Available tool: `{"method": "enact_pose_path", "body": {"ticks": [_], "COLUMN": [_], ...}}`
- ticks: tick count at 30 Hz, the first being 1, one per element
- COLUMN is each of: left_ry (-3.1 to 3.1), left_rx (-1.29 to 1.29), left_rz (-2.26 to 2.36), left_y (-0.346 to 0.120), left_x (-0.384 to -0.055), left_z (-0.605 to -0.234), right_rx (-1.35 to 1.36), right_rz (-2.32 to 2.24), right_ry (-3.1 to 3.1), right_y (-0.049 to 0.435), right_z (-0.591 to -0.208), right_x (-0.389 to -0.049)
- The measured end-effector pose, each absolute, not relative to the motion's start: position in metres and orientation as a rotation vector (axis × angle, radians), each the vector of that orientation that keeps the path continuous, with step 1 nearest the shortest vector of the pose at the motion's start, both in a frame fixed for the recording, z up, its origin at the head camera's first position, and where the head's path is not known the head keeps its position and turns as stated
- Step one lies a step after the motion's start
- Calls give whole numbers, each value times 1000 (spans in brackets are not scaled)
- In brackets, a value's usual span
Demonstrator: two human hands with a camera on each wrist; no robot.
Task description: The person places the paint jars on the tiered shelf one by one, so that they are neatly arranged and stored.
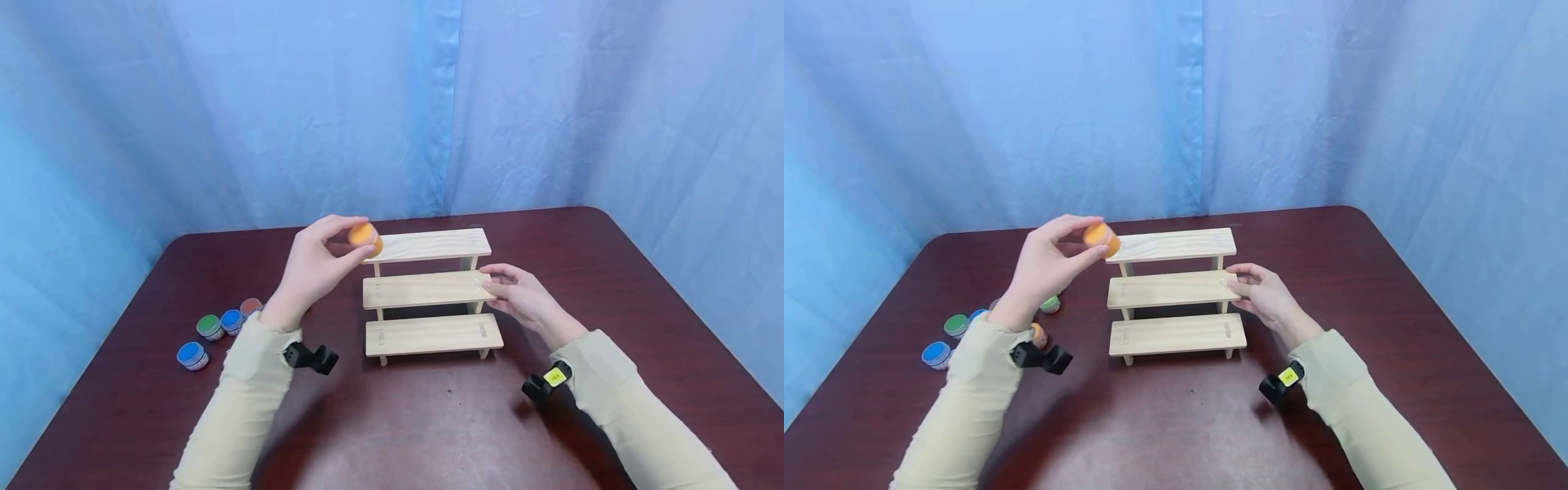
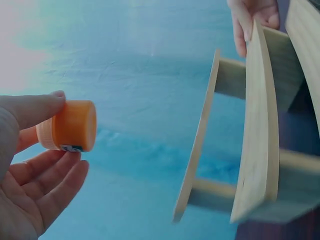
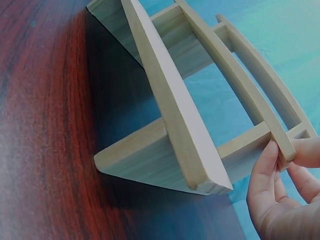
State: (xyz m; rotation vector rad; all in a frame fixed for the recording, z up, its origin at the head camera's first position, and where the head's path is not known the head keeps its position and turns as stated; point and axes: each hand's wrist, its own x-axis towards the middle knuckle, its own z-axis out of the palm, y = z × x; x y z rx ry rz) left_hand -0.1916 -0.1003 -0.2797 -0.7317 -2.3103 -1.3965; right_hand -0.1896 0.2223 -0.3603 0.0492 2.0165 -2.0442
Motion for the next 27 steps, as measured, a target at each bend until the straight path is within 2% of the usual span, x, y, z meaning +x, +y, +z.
{"method": "enact_pose_path", "body": {"ticks": [13, 27], "left_ry": [-2331, -2399], "left_rx": [-642, -643], "left_rz": [-1612, -1701], "left_y": [-38, 19], "left_x": [-228, -246], "left_z": [-286, -304], "right_rx": [51, 57], "right_rz": [-2040, -2034], "right_ry": [2045, 2045], "right_y": [222, 226], "right_z": [-361, -360], "right_x": [-189, -187]}}
